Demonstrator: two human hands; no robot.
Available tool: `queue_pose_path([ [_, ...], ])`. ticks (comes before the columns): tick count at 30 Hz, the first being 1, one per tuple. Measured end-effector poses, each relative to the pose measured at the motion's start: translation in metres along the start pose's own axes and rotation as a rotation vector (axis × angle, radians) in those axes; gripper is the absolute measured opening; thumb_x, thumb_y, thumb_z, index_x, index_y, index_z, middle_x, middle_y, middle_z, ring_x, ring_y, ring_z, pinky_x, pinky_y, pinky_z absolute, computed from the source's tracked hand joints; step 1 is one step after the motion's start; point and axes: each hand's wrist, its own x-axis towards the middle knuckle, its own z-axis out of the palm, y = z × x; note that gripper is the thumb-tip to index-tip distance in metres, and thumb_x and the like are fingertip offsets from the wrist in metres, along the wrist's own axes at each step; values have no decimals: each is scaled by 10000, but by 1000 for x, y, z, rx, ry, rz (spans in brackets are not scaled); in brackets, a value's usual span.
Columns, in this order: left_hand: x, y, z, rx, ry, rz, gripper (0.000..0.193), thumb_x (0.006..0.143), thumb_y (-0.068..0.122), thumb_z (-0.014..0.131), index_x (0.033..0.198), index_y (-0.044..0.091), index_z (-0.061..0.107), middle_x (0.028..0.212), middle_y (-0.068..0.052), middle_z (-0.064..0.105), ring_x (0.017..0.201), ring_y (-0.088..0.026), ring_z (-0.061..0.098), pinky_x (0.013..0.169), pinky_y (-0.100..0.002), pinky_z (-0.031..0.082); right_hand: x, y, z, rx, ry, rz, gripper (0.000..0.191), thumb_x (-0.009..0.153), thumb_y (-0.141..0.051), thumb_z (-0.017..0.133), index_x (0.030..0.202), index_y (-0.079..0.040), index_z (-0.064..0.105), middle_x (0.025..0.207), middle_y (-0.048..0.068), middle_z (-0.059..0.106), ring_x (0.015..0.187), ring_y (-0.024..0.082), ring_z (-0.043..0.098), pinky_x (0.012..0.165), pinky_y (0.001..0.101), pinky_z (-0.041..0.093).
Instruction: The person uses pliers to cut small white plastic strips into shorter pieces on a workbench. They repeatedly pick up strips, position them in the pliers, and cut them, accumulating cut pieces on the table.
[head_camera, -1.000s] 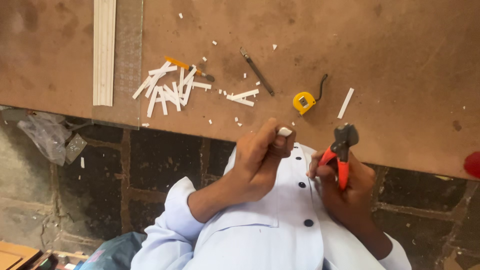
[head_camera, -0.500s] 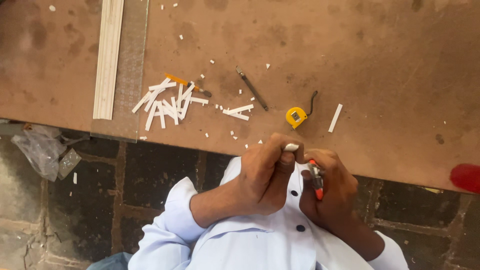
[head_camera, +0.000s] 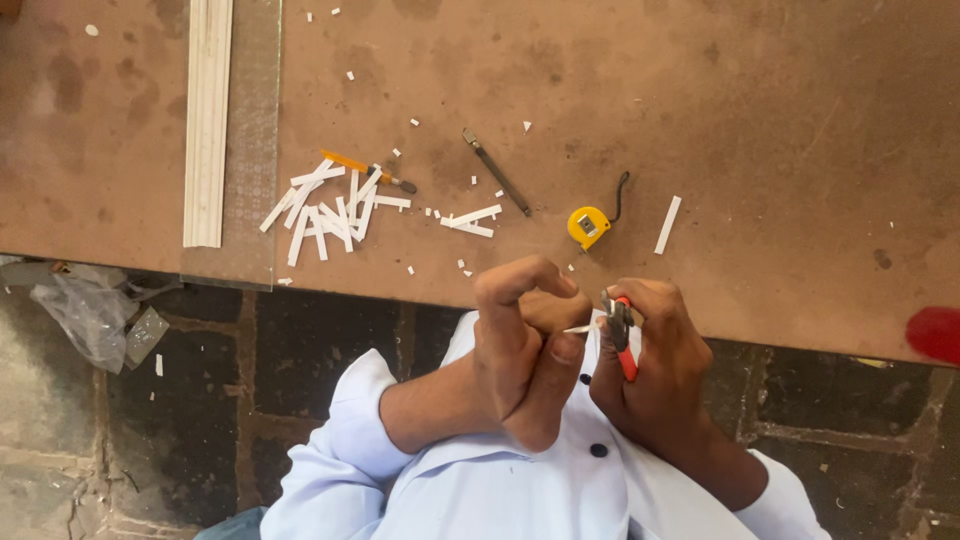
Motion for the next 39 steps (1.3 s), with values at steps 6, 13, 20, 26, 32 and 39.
queue_pose_path([
  [6,-1,1,-4,-75,-57,-51,292,1163,115,360,1342,-44,194,772,-87,507,573,-115,454,589,-268,374,-2,0,1,-11,-4,-46,321,948,-76,644,1236,-15,515,1145,175,615,982,350,676,813,394,553],
  [13,-3,-2,-3,-179,-78,-86,286,1189,166,342,1353,-25,206,755,-79,524,597,-119,491,603,-250,397,-2,-1,2,-33,12,-70,398,911,-117,686,1246,-17,495,1121,179,605,926,339,671,757,399,545],
  [20,-5,-6,0,-196,-38,-52,287,1165,169,359,1320,-52,262,757,-75,526,571,-114,478,559,-254,373,0,-4,2,-52,21,-72,400,914,-104,668,1260,-15,489,1137,183,595,947,354,667,782,415,555],
  [26,-3,-8,1,-123,-6,-21,275,1129,145,382,1276,-78,316,705,-48,480,522,-95,414,526,-261,316,2,-4,1,-66,28,-92,399,917,-84,673,1262,-9,488,1130,177,594,927,347,665,754,411,549],
  [32,-4,-8,0,-83,-13,-34,278,1124,144,379,1279,-80,324,760,-70,541,552,-108,448,548,-271,353,3,-4,1,-86,21,-95,390,893,-46,668,1242,-14,497,1098,166,610,894,336,664,722,415,546],
  [39,-5,-10,-3,-86,-26,-20,300,1093,147,389,1270,-85,321,761,-76,558,554,-121,470,545,-276,366,6,-7,1,-116,42,-103,436,874,17,684,1266,-16,497,1153,185,605,962,358,668,764,420,557],
])
